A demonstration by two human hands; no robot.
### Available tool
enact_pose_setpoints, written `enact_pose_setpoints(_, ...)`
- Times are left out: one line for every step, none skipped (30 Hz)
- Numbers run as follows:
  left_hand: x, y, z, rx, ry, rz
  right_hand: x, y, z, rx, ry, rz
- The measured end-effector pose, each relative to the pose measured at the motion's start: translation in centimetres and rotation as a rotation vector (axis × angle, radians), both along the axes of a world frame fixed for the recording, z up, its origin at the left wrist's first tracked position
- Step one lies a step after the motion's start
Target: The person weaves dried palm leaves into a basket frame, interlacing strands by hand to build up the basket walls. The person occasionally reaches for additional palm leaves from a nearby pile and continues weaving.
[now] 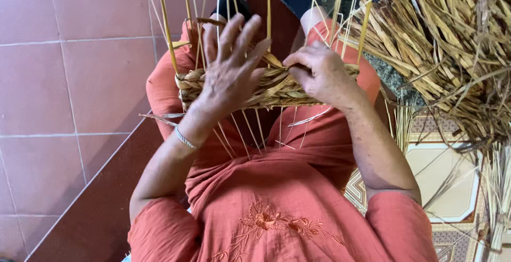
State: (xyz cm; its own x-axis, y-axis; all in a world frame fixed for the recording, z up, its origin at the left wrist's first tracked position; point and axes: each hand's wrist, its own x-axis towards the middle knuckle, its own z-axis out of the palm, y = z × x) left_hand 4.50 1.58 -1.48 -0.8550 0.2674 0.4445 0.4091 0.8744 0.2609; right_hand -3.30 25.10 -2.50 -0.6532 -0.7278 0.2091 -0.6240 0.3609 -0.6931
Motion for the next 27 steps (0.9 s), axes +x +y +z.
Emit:
enact_pose_setpoints(-0.4,-0.4,0.0,-0.066,-0.018,0.012,0.1,0.0,-0.1,0.031,-0.026,0.005)
enact_pose_setpoints(-0.6,-0.6,0.1,-0.131,-0.036,0.022,0.1,-0.1,-0.2,-0.004,-0.012,-0.032)
enact_pose_setpoints(-0.6,-0.7,0.3,-0.194,-0.059,0.028,0.3,-0.4,-0.2,-0.037,-0.003,-0.072)
enact_pose_setpoints(-0.3,-0.7,0.7,-0.199,-0.063,0.019,0.4,-0.6,-0.2,-0.069,0.007,-0.118)
enact_pose_setpoints(0.0,-0.5,1.1,-0.202,-0.065,0.005,0.4,-1.0,-0.1,-0.081,0.012,-0.126)
enact_pose_setpoints(0.3,-0.1,1.6,-0.200,-0.067,-0.013,0.4,-1.2,0.0,-0.087,0.017,-0.140)
enact_pose_setpoints(0.8,0.2,2.2,-0.252,-0.069,-0.037,0.3,-1.4,0.3,-0.094,0.021,-0.154)
enact_pose_setpoints(1.1,0.6,2.8,-0.307,-0.066,-0.062,0.1,-1.4,0.5,-0.117,0.056,-0.172)
enact_pose_setpoints(1.2,0.9,3.3,-0.345,-0.166,-0.034,0.0,-1.4,0.8,-0.138,0.094,-0.191)
enact_pose_setpoints(1.1,1.2,3.8,-0.385,-0.263,-0.005,-0.4,-0.9,1.1,-0.158,0.135,-0.208)
enact_pose_setpoints(0.8,1.1,4.3,-0.345,-0.227,0.024,-0.6,0.1,1.5,-0.261,0.034,-0.231)
enact_pose_setpoints(0.3,1.1,4.5,-0.304,-0.194,0.054,-0.6,1.3,1.7,-0.366,-0.068,-0.251)
enact_pose_setpoints(0.0,1.0,4.8,-0.189,-0.197,0.066,-0.5,2.3,1.9,-0.473,-0.172,-0.267)
enact_pose_setpoints(-0.2,0.9,5.1,-0.075,-0.202,0.083,-0.8,3.9,1.8,-0.628,-0.284,-0.345)
enact_pose_setpoints(-0.4,0.8,5.2,0.038,-0.207,0.104,-1.5,5.8,1.6,-0.785,-0.395,-0.419)
enact_pose_setpoints(-0.4,0.9,5.4,0.068,-0.209,0.130,-2.8,7.8,1.2,-0.765,-0.332,-0.604)
enact_pose_setpoints(-0.3,0.9,5.4,0.099,-0.214,0.160,-4.1,9.8,0.7,-0.738,-0.271,-0.786)
enact_pose_setpoints(-0.2,1.1,5.5,0.131,-0.219,0.192,-5.1,11.8,0.2,-0.569,-0.237,-0.836)
enact_pose_setpoints(0.1,1.3,5.6,0.149,-0.225,0.180,-5.7,13.6,-0.4,-0.400,-0.201,-0.879)
enact_pose_setpoints(0.3,1.6,5.7,0.165,-0.229,0.170,-6.1,15.0,-1.1,-0.135,-0.036,-0.820)
enact_pose_setpoints(0.5,1.9,5.9,0.180,-0.231,0.162,-6.4,16.0,-1.8,0.126,0.129,-0.746)
enact_pose_setpoints(0.5,2.1,6.0,0.179,-0.236,0.163,-6.4,16.8,-2.4,0.383,0.295,-0.661)
enact_pose_setpoints(0.6,2.4,6.2,0.178,-0.238,0.166,-6.3,17.3,-2.9,0.433,0.334,-0.647)
enact_pose_setpoints(0.6,2.6,6.5,0.176,-0.242,0.169,-6.3,17.6,-3.4,0.481,0.373,-0.633)
enact_pose_setpoints(0.7,2.9,6.8,0.169,-0.247,0.170,-6.1,17.8,-3.7,0.531,0.408,-0.620)
enact_pose_setpoints(0.8,3.2,7.1,0.163,-0.252,0.168,-6.0,18.1,-3.8,0.553,0.418,-0.634)
enact_pose_setpoints(1.0,3.4,7.4,0.156,-0.255,0.165,-6.0,18.3,-3.5,0.573,0.432,-0.649)
